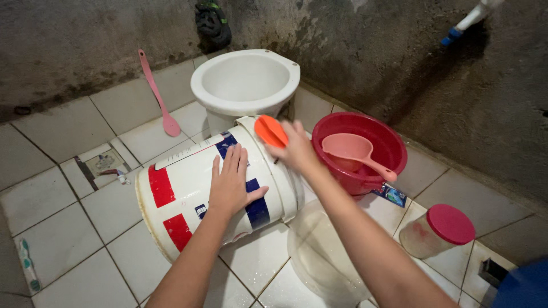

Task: The person scrubs the exterior of a white paint bucket with an orange sponge while it lies on its side on a tiled floor. The person rotates the bucket periodically to clean different sections of the surface.

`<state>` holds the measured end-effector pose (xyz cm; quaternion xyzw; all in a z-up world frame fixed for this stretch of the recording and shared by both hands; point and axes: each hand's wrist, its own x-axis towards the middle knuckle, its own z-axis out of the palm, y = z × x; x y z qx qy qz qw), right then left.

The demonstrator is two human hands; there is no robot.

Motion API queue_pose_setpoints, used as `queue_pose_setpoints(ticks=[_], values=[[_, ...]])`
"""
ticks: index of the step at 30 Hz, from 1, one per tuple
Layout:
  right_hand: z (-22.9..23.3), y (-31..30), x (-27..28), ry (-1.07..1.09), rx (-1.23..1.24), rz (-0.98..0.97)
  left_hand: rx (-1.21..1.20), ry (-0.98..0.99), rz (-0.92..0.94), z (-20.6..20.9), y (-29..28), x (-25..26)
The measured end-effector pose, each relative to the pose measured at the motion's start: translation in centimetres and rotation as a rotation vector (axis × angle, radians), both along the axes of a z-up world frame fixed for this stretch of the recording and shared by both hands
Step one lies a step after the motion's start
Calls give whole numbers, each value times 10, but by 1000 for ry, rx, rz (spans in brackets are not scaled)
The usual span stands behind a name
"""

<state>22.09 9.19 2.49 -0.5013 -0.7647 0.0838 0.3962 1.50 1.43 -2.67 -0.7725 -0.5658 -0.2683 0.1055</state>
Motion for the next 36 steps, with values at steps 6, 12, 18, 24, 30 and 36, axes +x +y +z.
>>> queue_pose_setpoints(ticks=[6,12,18,24,30,36], values=[[-58,-22,19,930,-167,0,-168,-130,75,6,5,23],[-56,-50,16,913,-173,-45,-151,-109,-56,6,6,41],[-17,-22,3,874,-254,134,-330,-632,22,16,28,50],[-18,-12,-2,1091,-292,26,-668,-829,202,32,38,58],[-35,-25,35,1348,-341,-43,-648,-907,136,18,37,55],[-50,-35,33,1390,-509,73,-931,-1118,-30,1,43,62]])
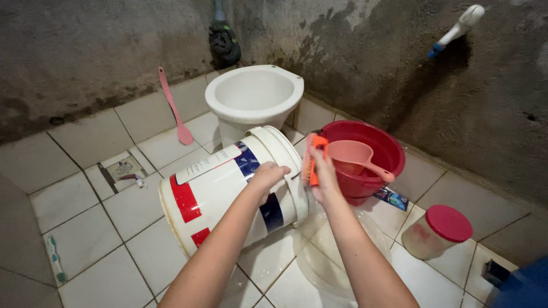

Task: The person scrubs the exterior of a white paint bucket with an orange sponge while it lies on its side on a tiled floor. The person rotates the bucket periodically to clean different sections of the surface.

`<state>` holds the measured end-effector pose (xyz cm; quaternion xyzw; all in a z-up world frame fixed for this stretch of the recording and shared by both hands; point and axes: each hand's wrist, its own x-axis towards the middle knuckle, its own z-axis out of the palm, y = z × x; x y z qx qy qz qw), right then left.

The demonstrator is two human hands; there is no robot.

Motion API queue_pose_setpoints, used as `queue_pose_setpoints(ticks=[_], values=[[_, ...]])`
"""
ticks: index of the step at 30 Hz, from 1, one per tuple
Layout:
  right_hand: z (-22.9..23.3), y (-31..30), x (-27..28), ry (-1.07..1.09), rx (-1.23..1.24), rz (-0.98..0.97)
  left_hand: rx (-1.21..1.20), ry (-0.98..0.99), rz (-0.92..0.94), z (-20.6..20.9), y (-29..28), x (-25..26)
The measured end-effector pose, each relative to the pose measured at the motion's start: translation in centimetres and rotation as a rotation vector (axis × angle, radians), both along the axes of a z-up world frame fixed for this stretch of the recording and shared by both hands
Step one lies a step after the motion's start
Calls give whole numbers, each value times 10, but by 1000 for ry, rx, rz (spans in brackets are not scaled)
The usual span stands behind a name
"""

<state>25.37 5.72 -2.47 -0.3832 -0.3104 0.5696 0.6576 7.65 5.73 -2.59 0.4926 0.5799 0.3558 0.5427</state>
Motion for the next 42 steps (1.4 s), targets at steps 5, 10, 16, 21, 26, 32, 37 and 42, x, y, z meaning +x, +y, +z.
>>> queue_pose_setpoints(ticks=[5,10,16,21,26,32,37,42], values=[[9,-21,-3,-157,69,21,-108,-118,44,-1,-8,10],[32,-40,-6,-414,34,182,-124,-67,-42,-7,-18,-3],[84,-62,-34,-740,0,538,-134,-161,-23,-5,-40,-14],[89,-49,-54,-1032,503,572,-95,-329,18,-12,-48,-27],[85,-39,-60,-668,230,547,-88,-434,91,-18,-29,-49],[28,-47,-8,-512,200,-43,273,-183,47,-9,-20,-62],[-16,-52,-11,-1063,346,-193,561,892,-182,-9,-48,-61],[-9,-30,-29,-1217,365,-246,605,1038,-162,-4,-60,-56]])
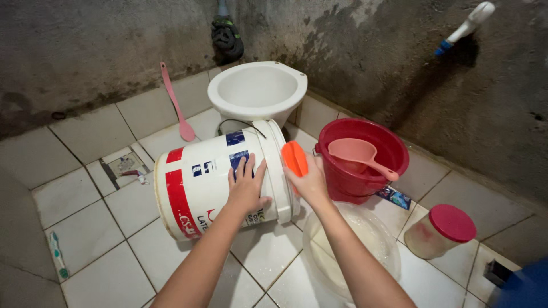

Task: The person scrubs the exterior of a white paint bucket with an orange sponge while it lies on its side on a tiled floor. The person rotates the bucket periodically to clean different sections of the surface.

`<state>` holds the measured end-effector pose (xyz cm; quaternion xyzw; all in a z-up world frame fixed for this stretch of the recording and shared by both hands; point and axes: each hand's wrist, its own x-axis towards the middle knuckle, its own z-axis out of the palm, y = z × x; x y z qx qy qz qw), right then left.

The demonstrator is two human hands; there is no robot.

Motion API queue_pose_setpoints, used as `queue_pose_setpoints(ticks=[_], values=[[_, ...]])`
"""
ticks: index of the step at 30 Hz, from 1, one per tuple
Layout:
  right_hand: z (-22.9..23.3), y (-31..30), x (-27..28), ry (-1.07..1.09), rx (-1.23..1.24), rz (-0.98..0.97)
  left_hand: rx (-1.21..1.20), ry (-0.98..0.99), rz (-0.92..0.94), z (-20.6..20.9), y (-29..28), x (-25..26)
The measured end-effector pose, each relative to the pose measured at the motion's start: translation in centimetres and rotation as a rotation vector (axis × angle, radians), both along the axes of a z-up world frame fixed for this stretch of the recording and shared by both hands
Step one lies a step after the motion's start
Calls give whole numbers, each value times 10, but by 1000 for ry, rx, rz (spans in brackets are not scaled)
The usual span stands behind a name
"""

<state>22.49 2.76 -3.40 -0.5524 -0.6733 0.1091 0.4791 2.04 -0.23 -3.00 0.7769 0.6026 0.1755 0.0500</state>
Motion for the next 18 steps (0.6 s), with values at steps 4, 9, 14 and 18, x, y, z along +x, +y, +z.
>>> queue_pose_setpoints(ticks=[4,9,14,18], values=[[22,31,-20,-95,56,-12,33,55,44,3,-1,7],[61,89,-48,-151,-54,-28,-17,63,57,7,-5,14],[55,57,-40,-58,23,79,-52,91,60,8,-3,14],[18,-45,-26,71,-6,4,-11,100,32,7,-1,8]])
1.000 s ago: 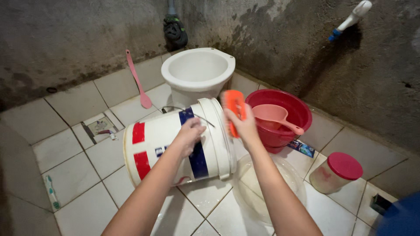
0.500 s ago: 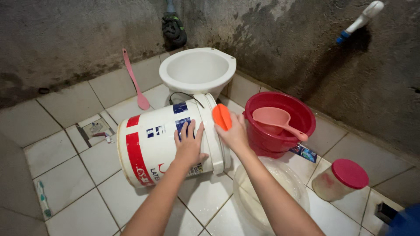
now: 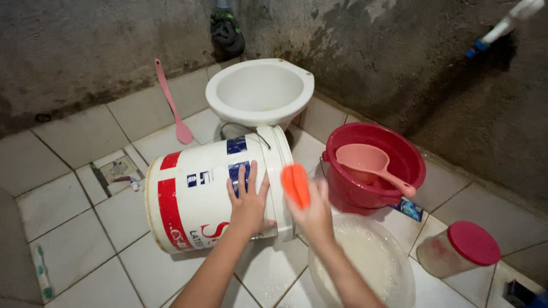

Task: The person scrubs the exterior of a white paint bucket with an orange sponge while it lies on its side on a tiled floor. The person rotates the bucket periodically to clean different sections of the surface.

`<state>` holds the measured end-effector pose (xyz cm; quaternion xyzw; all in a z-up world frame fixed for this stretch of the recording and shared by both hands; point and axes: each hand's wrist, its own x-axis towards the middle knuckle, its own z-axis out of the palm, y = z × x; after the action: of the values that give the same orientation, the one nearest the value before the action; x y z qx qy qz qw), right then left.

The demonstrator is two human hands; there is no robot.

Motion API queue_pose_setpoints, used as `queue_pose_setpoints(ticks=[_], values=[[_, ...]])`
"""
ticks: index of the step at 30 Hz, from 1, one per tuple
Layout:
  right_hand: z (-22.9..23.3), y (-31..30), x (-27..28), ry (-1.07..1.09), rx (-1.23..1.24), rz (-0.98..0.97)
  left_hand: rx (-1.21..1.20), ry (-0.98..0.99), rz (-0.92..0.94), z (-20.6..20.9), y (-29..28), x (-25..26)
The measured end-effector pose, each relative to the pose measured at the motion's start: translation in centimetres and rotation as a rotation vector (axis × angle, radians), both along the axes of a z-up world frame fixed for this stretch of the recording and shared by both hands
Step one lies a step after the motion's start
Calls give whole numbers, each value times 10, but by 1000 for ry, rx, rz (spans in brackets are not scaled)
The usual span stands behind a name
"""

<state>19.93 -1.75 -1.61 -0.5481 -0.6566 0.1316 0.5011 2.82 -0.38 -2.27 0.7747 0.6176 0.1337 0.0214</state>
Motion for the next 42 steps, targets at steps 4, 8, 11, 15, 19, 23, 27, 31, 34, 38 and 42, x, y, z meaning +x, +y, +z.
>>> queue_pose_setpoints(ticks=[4,8,11,15,19,23,27,31,34,38,42], values=[[-3,35,-3,-48,11,-54,3,-15,2,-7,0,8],[33,136,-36,-105,-2,-106,-4,-20,2,-7,1,4],[52,154,-45,-152,-107,-106,1,-30,0,-5,1,5],[35,102,-35,-100,33,-73,-60,-29,5,-2,4,0],[4,2,-19,-38,26,-20,-52,-51,-1,0,3,-2],[1,9,-21,-57,-6,-70,-37,-57,1,-1,4,0],[27,95,-37,-102,-36,-146,-38,-42,2,-2,5,3],[57,145,-48,-143,-143,-133,-23,-37,3,-1,4,3],[40,126,-46,-132,27,-145,-72,-15,5,1,4,1],[-5,24,-18,-85,43,-70,-96,-11,1,2,5,2],[-7,-6,-14,-80,-46,-87,-56,-25,-1,0,4,3]])
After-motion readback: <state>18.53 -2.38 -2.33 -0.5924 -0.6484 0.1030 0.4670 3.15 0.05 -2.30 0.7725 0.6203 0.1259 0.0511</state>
